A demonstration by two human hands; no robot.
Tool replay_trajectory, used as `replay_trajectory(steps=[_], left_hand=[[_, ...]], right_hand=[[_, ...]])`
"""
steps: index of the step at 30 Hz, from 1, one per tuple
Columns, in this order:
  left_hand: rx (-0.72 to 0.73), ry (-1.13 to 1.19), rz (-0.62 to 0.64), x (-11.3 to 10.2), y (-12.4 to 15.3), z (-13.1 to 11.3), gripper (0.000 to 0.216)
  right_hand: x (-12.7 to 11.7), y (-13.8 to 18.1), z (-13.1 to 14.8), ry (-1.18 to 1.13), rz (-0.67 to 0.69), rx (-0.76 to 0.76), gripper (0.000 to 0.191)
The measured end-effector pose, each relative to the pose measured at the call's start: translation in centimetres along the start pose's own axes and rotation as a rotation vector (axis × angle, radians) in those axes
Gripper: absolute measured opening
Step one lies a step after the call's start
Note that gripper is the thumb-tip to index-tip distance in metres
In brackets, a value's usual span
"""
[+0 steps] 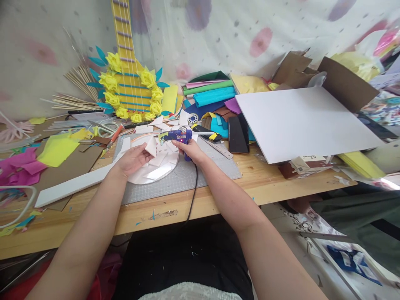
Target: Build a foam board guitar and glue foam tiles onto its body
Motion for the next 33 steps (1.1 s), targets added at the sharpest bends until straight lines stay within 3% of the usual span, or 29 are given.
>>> replay_trajectory(steps=[33], left_hand=[[0.168,0.126,-0.162,-1.0,0.1,-1.7,0.014]], right_hand=[[1.1,0.4,-0.4,0.037,0.193,0.11,0.04]])
Point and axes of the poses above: each hand's wrist, its own y-axis away from the middle knuckle, its own x-axis out of the palm, z = x × y, the point moved 7 cm from there along -y, towards the middle knuckle, and after that the axes turned 11 degrees about z, right-handed, at the moved point
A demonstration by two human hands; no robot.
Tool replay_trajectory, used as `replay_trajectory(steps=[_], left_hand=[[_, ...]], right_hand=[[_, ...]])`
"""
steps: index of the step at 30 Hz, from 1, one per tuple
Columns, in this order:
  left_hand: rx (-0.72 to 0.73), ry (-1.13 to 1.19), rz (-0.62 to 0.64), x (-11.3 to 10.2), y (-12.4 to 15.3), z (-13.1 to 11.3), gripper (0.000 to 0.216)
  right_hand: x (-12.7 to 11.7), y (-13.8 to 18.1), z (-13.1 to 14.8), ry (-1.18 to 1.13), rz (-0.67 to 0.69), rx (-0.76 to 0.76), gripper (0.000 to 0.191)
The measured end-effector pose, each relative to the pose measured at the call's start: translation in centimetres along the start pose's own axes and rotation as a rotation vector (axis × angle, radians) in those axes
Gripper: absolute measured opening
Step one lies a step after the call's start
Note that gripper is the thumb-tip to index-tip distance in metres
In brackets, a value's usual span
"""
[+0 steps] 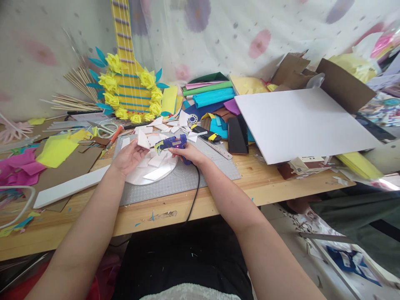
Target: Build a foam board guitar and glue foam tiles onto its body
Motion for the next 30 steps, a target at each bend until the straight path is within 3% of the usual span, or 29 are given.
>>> replay_trajectory(steps=[21,30], left_hand=[[-0.006,-0.062,0.086,0.7,-0.1,0.9,0.02],[-0.06,-0.06,0.123,1.5,0.5,1.0,0.02]], right_hand=[[0.3,0.1,0.8,0.067,-0.003,-0.074,0.048],[-0.6,0.0,0.8,0.034,-0.112,-0.084,0.047]])
Point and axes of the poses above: each hand's wrist, its own y-axis away from the middle knuckle, its own x-axis out of the palm, z = x × y, the point moved 7 cm from there along -y, towards the middle knuckle, and after that the axes turned 11 degrees about z, right-handed, at the moved point
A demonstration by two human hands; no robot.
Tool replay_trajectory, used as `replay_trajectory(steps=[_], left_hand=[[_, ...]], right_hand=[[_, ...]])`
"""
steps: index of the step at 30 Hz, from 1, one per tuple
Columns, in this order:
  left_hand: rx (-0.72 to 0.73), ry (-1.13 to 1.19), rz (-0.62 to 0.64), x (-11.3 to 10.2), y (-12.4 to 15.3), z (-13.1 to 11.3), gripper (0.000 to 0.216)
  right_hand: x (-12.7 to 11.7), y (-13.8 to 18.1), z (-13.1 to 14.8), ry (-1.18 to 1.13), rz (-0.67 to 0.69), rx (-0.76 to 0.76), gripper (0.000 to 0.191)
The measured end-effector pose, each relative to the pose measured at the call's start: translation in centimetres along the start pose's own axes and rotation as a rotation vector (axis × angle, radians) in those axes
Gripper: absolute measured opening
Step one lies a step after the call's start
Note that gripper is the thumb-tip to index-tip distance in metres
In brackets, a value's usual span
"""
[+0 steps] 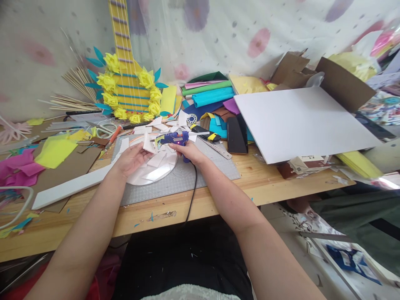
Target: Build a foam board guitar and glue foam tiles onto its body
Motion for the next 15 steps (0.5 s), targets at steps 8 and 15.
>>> replay_trajectory(steps=[8,15], left_hand=[[-0.084,0.016,0.002,-0.01,0.12,0.64,0.017],[-0.09,0.037,-0.02,-0.46,0.09,0.48,0.017]], right_hand=[[-0.5,-0.22,-0.53,0.027,-0.034,-0.002,0.046],[0.0,0.08,0.09,0.02,0.013,0.001,0.045]])
Point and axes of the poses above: each hand's wrist, its own y-axis away from the middle knuckle, its own x-axis out of the palm, z = x × y, the point moved 7 cm from there along -y, towards the middle knuckle, and after that the axes turned 11 degrees about z, right-handed, at the moved point
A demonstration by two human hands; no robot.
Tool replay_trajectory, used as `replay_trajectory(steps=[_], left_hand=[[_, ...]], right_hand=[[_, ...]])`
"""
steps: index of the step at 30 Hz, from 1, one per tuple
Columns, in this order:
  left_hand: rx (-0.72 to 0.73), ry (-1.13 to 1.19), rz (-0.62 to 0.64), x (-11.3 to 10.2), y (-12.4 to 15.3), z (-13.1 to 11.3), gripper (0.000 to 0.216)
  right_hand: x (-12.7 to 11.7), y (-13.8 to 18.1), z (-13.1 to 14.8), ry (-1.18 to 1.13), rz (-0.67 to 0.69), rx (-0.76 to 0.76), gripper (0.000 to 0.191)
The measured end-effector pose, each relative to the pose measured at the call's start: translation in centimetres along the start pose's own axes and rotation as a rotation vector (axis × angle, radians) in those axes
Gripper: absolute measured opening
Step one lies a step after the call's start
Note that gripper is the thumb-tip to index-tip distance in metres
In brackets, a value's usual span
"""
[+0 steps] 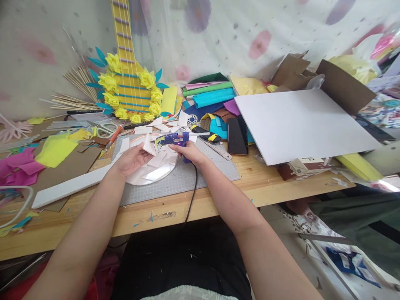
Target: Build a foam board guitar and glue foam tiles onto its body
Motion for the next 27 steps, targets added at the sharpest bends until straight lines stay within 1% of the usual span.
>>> replay_trajectory(steps=[5,8,11,13,15,17,18,20,23,25,27], left_hand=[[0.035,-0.001,-0.03,-0.4,0.0,-0.7,0.018],[0.057,0.005,-0.069,-0.5,0.1,-1.3,0.017],[0.152,0.013,-0.123,-1.2,0.4,-3.0,0.017],[0.264,-0.007,-0.166,-2.0,0.8,-4.7,0.018],[0.366,-0.07,-0.215,-2.9,1.2,-6.6,0.017],[0.422,-0.192,-0.277,-3.7,1.3,-8.2,0.015],[0.426,-0.284,-0.303,-3.9,1.2,-8.8,0.015],[0.377,-0.528,-0.312,-4.0,0.5,-9.6,0.017],[0.208,-0.902,-0.214,-3.9,-1.7,-9.7,0.024],[0.098,-1.056,-0.172,-4.4,-3.2,-9.4,0.028],[0.016,-1.175,-0.168,-5.1,-4.4,-9.3,0.026]], right_hand=[[0.2,0.1,-0.4,0.031,0.057,0.059,0.044],[0.4,0.1,-0.5,0.035,0.1,0.059,0.044],[0.5,0.0,-0.5,-0.021,0.142,0.028,0.043],[0.0,-0.1,-0.5,-0.099,0.096,0.002,0.042],[-0.9,-0.3,-0.7,-0.177,-0.001,-0.017,0.043],[-1.9,-0.5,-1.0,-0.24,-0.093,-0.026,0.044],[-2.3,-0.5,-1.2,-0.267,-0.128,-0.029,0.044],[-2.9,-0.7,-1.5,-0.312,-0.171,-0.039,0.044],[-3.1,-0.8,-1.8,-0.329,-0.196,-0.035,0.044],[-3.0,-0.8,-1.8,-0.309,-0.197,-0.018,0.044],[-2.8,-0.8,-1.8,-0.29,-0.192,-0.007,0.045]])
Point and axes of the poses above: each hand's wrist, its own y-axis away from the middle knuckle, its own x-axis out of the palm, z = x × y, the point moved 7 cm from there along -y, towards the middle knuckle, and after that the axes turned 11 degrees about z, right-handed, at the moved point
